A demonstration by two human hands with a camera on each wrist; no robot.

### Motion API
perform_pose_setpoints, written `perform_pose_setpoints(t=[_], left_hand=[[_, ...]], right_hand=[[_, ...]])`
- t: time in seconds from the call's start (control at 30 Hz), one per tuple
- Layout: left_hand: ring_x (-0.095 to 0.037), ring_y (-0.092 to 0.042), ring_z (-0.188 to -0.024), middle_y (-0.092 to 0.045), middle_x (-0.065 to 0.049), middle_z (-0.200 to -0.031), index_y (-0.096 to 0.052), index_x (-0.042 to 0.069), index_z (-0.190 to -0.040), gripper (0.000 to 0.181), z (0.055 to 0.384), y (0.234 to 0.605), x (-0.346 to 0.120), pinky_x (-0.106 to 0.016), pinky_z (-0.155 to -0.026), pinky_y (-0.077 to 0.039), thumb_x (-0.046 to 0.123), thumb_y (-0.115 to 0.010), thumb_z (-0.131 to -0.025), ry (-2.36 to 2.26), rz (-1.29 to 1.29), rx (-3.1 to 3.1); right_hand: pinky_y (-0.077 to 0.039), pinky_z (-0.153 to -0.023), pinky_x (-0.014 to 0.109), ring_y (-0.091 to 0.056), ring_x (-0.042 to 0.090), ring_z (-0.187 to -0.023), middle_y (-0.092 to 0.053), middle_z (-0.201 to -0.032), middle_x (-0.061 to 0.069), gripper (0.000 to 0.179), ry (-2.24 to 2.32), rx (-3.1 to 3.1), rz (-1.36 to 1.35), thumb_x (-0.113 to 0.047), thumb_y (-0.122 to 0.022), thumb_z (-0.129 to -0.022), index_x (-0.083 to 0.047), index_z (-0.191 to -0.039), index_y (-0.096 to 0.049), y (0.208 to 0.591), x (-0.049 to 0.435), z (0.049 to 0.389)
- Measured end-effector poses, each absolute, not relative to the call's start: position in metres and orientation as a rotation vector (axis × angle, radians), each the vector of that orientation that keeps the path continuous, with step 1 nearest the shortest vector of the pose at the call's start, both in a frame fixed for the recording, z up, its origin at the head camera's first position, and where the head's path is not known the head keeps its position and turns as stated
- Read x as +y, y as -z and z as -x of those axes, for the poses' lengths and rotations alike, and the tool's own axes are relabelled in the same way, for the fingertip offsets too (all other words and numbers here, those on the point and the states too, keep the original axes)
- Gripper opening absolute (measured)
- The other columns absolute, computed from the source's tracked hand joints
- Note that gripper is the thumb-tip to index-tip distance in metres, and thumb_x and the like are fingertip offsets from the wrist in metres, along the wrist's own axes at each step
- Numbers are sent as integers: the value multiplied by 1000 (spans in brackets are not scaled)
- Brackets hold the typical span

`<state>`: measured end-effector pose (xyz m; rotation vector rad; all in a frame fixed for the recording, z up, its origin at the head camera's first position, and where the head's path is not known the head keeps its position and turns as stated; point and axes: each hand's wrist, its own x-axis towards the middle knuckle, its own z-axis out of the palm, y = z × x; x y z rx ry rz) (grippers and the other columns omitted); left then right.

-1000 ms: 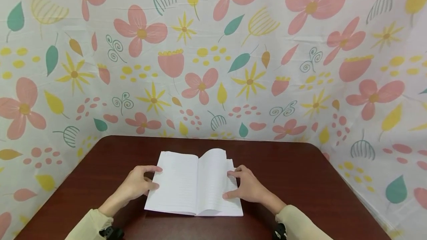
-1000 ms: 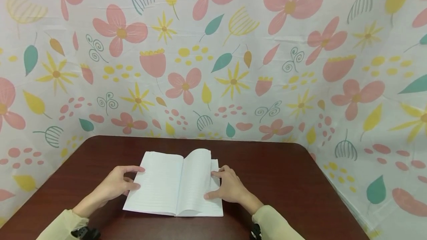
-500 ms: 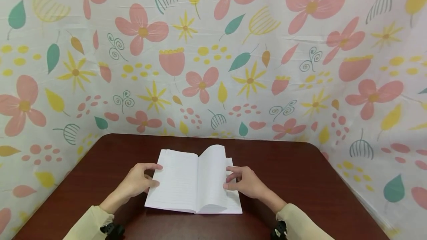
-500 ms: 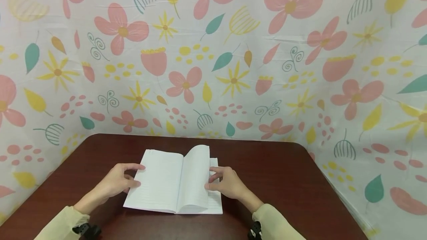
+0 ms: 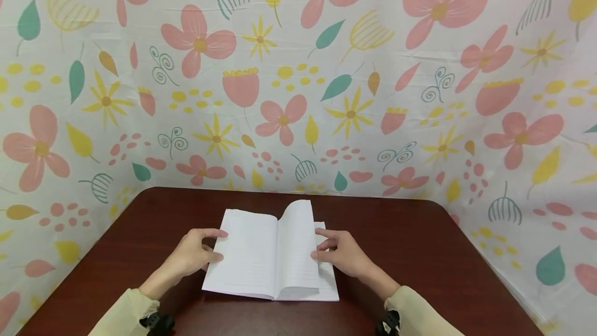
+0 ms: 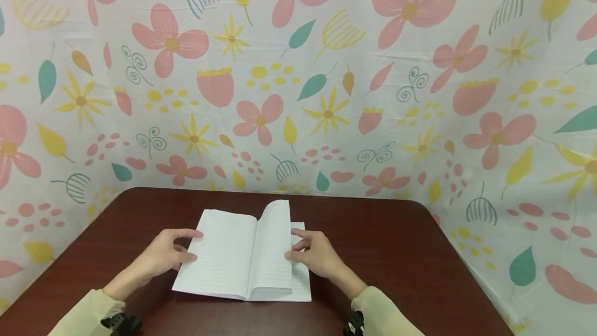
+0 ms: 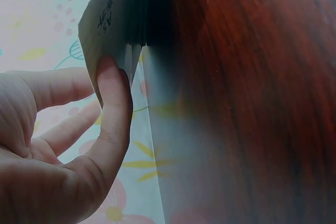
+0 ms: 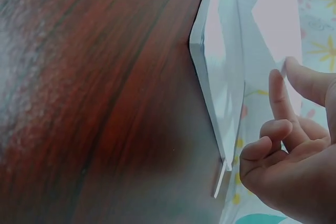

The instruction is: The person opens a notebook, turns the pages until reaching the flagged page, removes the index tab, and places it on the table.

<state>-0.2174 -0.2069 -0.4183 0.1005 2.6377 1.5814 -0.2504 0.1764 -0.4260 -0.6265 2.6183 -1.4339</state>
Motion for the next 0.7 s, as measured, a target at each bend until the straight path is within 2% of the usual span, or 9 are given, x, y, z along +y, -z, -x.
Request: perform_pose_setpoints(t=[0.13, 0.33, 0.6, 0.7], left_hand=[[-25, -73, -73, -73, -12, -98, -70, -1, -129, 49, 219, 420, -208, -42, -61, -62, -7, -83, -82, -1578, -101, 2639], [-23, -73, -75, -72, -11, -101, -71, 1, -129, 49, 221, 421, -208, -42, -61, -61, -6, -84, -82, -1561, -99, 2650], [-24, -71, -71, -73, -11, -91, -70, -1, -130, 49, 221, 419, -210, -41, -60, -60, -6, -82, -83, -1554, -146, 2634], [-24, -72, -71, -72, -12, -96, -70, -1, -129, 48, 222, 419, -209, -41, -60, -60, -6, -82, -83, -1562, -160, 2637]], right_hand=[[-54, -75, 30, -70, 19, -90, -77, -91, 3, 67, 1438, 2627, 641, -16, -84, -92, 6, -148, -55, 425, 174, 251], [-52, -77, 28, -69, 19, -88, -77, -89, 2, 71, 1438, 2638, 664, -15, -84, -92, 1, -153, -52, 425, 170, 251], [-52, -80, 29, -70, 18, -91, -77, -89, 2, 69, 1449, 2615, 677, -12, -84, -91, 1, -152, -53, 425, 165, 250], [-51, -79, 29, -70, 17, -91, -77, -89, 1, 68, 1427, 2631, 684, -12, -84, -91, 0, -152, -54, 424, 164, 250]])
